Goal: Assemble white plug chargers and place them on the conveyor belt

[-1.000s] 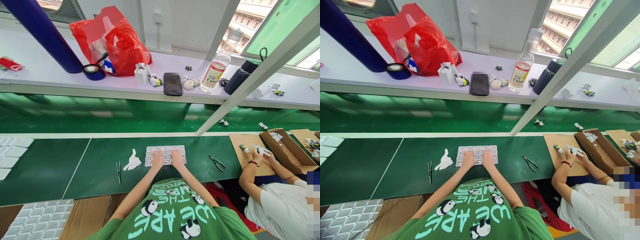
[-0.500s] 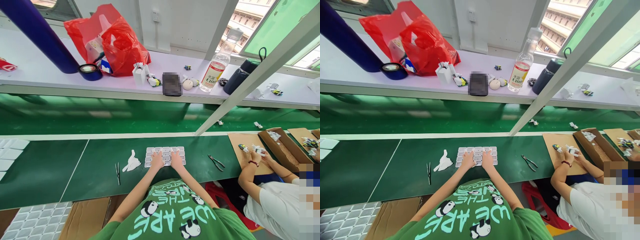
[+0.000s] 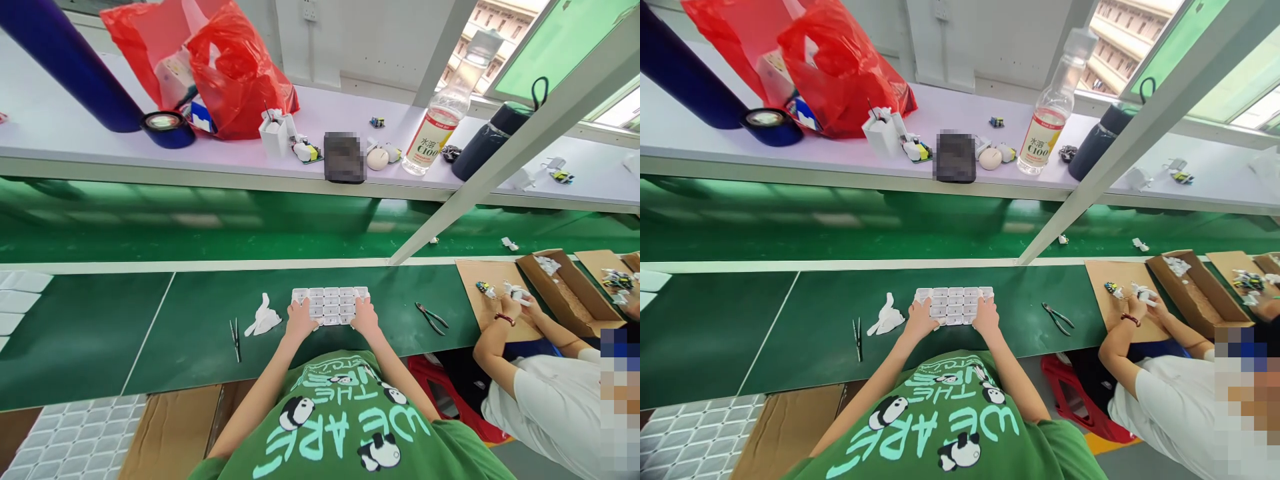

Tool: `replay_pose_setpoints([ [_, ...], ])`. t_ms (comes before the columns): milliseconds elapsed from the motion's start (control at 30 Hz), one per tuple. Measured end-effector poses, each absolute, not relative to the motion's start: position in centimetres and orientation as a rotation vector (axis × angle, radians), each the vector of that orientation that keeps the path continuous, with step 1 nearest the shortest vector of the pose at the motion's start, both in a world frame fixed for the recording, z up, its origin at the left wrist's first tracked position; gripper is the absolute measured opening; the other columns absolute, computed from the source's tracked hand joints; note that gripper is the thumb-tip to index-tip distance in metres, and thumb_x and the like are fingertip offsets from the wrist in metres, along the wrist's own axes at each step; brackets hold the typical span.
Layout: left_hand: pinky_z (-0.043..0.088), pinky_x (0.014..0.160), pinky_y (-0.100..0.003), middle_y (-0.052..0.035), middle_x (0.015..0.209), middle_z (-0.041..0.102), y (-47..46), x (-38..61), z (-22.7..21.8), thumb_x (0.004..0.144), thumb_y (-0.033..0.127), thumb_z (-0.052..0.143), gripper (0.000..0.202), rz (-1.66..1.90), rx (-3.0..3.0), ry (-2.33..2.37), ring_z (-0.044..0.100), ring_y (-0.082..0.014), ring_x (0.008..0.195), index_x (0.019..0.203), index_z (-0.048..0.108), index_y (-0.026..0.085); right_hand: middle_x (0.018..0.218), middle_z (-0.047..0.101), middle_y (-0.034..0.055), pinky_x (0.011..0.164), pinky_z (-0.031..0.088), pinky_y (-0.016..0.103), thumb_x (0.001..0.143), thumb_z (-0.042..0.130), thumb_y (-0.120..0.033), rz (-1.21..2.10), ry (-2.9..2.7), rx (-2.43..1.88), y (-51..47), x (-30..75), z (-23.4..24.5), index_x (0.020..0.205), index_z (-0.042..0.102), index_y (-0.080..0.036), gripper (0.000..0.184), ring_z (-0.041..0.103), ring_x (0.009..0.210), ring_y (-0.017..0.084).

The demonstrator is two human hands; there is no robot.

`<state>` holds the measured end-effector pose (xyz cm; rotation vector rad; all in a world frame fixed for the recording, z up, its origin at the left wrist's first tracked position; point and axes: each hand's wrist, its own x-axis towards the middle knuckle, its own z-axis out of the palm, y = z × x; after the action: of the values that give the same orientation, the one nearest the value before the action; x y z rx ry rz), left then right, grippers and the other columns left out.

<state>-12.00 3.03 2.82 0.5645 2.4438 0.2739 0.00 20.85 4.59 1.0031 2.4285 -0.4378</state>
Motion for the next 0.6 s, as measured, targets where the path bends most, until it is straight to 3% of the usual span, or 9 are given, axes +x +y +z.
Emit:
replay_pose_setpoints([
  [300, 0.042, 0.104, -0.047, -0.0237, 0.146, 0.046, 4.7, -11.3, 1.3, 0.080, 0.037, 0.075, 0.077, 0.274, 0.625, 2.465, 0.042, -0.0429, 0.139, 0.148, 0.042, 0.018, 0.159, 0.035, 0.0187, 0.089, 0.052, 0.034, 0.081, 0.072, -0.015, -0.467, 2.454, 0.985, 20.5, -0.9, 2.8, 0.144, 0.044, -0.026, 0.070, 0.059, 0.126, 0.029],
  [433, 0.040, 0.108, -0.046, -0.0213, 0.145, 0.047, 5.2, -11.1, 0.6, 0.081, 0.036, 0.074, 0.076, 0.280, 0.643, 2.452, 0.044, -0.0414, 0.137, 0.149, 0.043, 0.019, 0.165, 0.027, 0.0217, 0.088, 0.053, 0.034, 0.082, 0.069, -0.009, -0.494, 2.461, 0.957, 20.4, -1.3, 2.5, 0.146, 0.043, -0.025, 0.071, 0.063, 0.123, 0.029],
  [600, 0.043, 0.103, -0.045, -0.0211, 0.146, 0.045, 6.2, -10.8, 0.6, 0.081, 0.032, 0.073, 0.075, 0.322, 0.621, 2.436, 0.044, -0.0417, 0.136, 0.149, 0.044, 0.022, 0.162, 0.032, 0.0251, 0.085, 0.055, 0.033, 0.082, 0.065, -0.003, -0.470, 2.487, 0.879, 19.8, -1.9, 2.5, 0.145, 0.045, -0.022, 0.069, 0.070, 0.112, 0.027],
])
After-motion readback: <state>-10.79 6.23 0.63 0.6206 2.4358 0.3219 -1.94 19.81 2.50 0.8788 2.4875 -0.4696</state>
